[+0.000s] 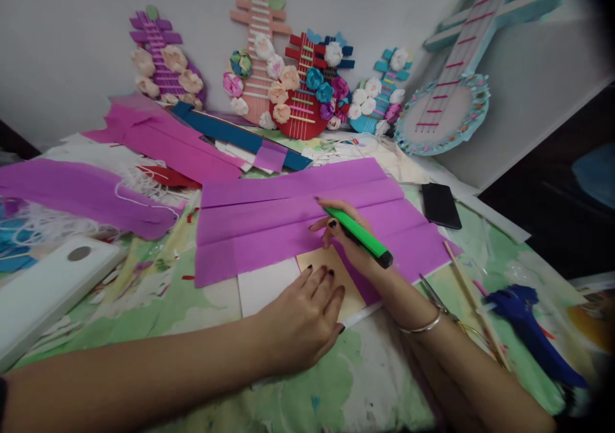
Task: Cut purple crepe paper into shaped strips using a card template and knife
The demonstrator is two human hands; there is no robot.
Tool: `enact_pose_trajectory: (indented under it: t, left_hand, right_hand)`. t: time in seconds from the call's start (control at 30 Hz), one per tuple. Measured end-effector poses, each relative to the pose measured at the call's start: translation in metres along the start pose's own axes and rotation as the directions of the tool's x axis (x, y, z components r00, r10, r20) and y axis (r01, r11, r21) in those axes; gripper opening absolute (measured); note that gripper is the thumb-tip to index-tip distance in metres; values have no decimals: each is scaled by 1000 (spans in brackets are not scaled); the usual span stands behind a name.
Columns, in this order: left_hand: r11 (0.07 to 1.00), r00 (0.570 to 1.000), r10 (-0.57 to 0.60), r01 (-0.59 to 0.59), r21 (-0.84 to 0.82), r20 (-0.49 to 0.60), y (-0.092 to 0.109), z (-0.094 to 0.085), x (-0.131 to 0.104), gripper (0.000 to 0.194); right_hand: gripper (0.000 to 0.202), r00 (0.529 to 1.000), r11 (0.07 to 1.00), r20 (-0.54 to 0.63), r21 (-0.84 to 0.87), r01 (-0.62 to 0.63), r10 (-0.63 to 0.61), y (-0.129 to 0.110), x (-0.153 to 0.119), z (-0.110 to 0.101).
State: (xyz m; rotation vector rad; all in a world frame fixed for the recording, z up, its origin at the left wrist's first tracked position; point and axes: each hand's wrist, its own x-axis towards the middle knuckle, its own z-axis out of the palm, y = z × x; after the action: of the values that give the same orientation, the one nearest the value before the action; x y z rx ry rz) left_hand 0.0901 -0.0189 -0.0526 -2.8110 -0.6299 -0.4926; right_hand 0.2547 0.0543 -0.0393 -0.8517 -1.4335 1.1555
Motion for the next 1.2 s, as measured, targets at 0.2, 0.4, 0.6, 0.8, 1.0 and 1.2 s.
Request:
enact_pose_trajectory:
  t: [0.2,0.4,0.6,0.8,1.0,1.2]
  left_hand:
    - [1000,1000,13,-13,-5,2,1,0,0,45]
    - [999,998,47,-47,11,33,1,0,-1,47]
    - [999,998,46,-47,24,36,3,1,-2,48]
    - [998,999,49,-49,44,5,4,2,-3,49]
    - [999,999,44,-43,30,-14,4,3,-3,49]
    - [1000,1000,-5,5,-13,2,6,2,-1,49]
  right_hand:
    - [13,961,959,-64,-72,-274,270,-21,7,-37]
    - [13,959,953,49,-138,-270,279,-19,1,-34]
    - [15,954,949,81,-154,-276,290,-21,1,-34]
    - [18,954,934,106,-261,-246,281,-29,0,-32]
    - [17,956,918,144,-347,-193,255,-25,0,-35]
    - [41,986,945,152,-325,-22,75,-12,-2,-38]
